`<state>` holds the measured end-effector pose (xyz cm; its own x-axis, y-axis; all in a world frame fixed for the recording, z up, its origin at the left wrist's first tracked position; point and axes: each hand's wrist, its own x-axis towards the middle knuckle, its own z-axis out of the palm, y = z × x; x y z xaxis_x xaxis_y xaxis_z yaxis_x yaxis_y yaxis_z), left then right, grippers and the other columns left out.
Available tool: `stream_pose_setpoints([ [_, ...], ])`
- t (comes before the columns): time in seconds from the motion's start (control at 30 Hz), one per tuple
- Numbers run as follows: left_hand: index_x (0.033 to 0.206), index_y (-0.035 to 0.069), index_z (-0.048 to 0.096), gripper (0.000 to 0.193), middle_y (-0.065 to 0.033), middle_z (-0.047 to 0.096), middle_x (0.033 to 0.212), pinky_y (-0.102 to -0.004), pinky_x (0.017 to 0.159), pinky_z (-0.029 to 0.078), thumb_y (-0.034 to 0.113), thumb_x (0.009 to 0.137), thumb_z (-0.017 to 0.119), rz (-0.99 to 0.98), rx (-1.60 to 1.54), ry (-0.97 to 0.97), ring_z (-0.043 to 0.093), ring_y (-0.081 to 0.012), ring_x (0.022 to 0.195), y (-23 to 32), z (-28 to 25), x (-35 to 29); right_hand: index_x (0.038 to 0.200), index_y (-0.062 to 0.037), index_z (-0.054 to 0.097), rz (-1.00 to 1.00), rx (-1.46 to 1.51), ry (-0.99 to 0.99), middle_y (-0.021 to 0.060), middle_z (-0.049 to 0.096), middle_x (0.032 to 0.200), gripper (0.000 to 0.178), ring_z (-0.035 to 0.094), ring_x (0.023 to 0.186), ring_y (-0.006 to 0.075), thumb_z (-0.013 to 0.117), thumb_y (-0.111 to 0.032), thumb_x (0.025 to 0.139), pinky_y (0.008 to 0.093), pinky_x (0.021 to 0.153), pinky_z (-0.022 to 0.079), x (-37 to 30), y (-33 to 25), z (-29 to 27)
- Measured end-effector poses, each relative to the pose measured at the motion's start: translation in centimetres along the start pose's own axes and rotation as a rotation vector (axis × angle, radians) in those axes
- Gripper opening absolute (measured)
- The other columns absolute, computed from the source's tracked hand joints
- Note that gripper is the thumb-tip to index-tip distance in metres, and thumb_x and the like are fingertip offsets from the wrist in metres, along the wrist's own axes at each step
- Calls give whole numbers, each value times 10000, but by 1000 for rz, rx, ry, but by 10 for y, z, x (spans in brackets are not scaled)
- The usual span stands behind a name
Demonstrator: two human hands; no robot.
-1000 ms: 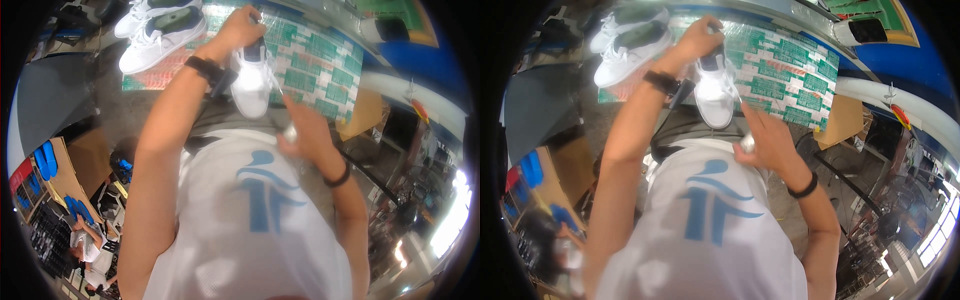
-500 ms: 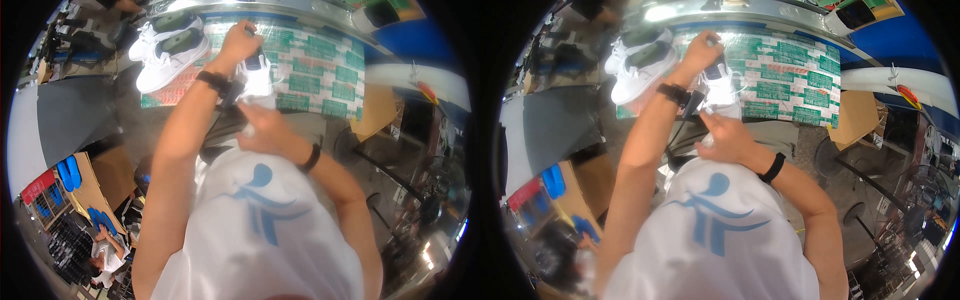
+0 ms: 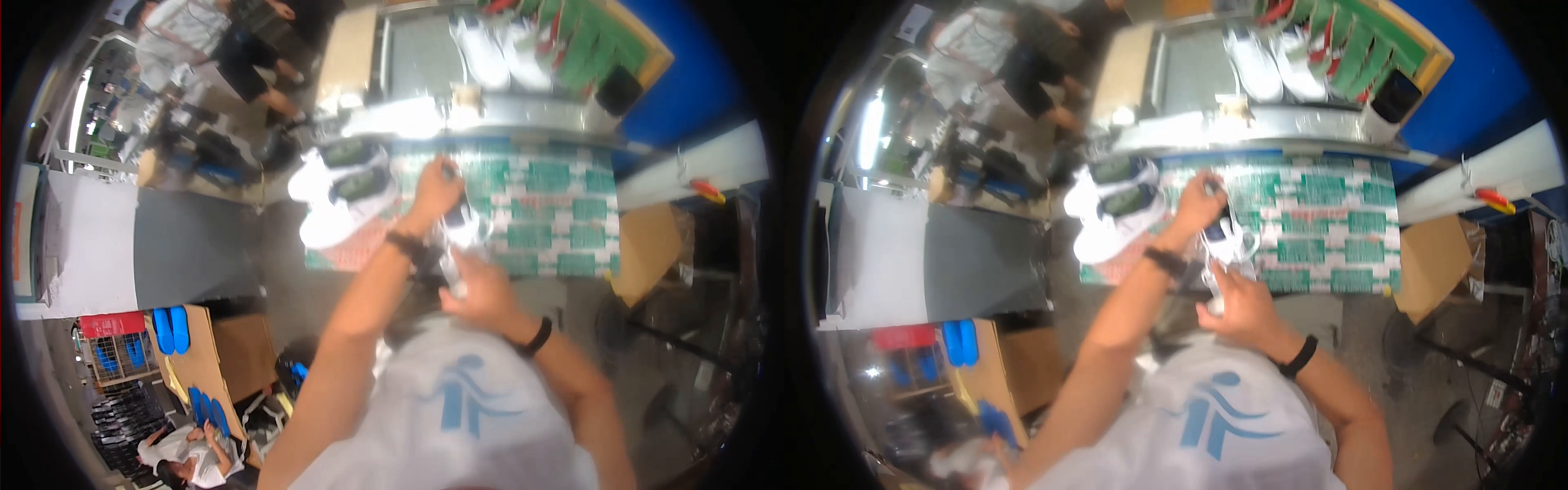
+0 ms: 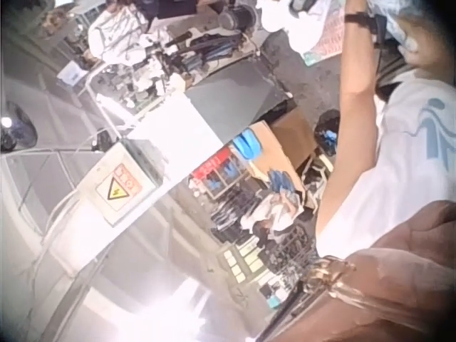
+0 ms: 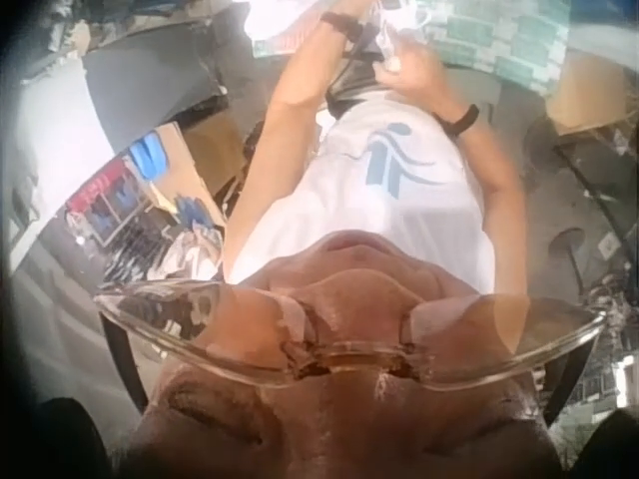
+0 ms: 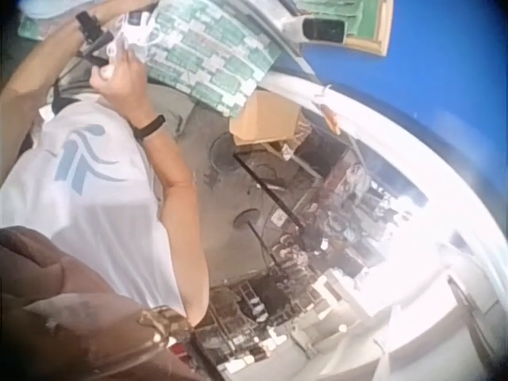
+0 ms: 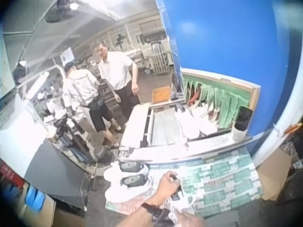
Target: Insert and pull laces through the eyelets of sneakers on a production line.
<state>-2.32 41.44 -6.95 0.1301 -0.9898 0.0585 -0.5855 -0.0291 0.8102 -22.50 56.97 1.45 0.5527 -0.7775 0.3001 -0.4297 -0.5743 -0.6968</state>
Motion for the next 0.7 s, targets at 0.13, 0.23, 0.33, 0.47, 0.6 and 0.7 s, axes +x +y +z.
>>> stream_pose_setpoints([
  [0.13,1254,48,715,365,-145,793,1011,-392,795,619,212,933,766,-116,-41,-175,759,-229,892,25,-26,18,1478,95,630,72,127,-49,219,734,1015,811,723,868,414,857,-343,834,471,767,594,-8,-4,-28],
  [0.23,1211,34,742,339,-118,787,1001,-361,732,605,200,918,776,-167,-152,-164,741,-186,805,35,-30,20,1484,70,637,164,176,-134,190,724,1007,804,713,878,386,869,-310,814,466,761,583,-9,-2,-44],
  [0.33,1191,33,734,383,-170,785,1046,-404,796,611,221,864,802,-142,-139,-123,767,-273,830,30,-27,19,1488,60,637,99,32,-100,165,689,989,829,690,841,355,889,-305,788,450,731,574,-2,-2,-42],
  [0.47,1215,35,747,341,-105,782,1063,-355,764,609,185,909,775,-194,-106,-155,749,-204,826,37,-21,12,1485,70,633,-25,-112,0,153,685,1001,853,685,831,344,895,-323,775,448,724,572,-4,18,-25],
  [0.6,1216,42,746,335,-104,784,1070,-364,812,615,182,913,774,-158,-88,-146,763,-210,873,34,-23,7,1484,76,628,-73,-255,-5,134,661,984,884,671,820,315,903,-351,761,426,709,561,-29,30,-27],
  [0.7,1217,40,744,334,-109,788,1072,-365,828,619,181,916,774,-164,-67,-138,771,-216,892,43,-26,6,1494,85,613,-82,-224,-3,128,637,969,910,650,804,300,907,-361,758,419,698,545,-24,29,-41],
])
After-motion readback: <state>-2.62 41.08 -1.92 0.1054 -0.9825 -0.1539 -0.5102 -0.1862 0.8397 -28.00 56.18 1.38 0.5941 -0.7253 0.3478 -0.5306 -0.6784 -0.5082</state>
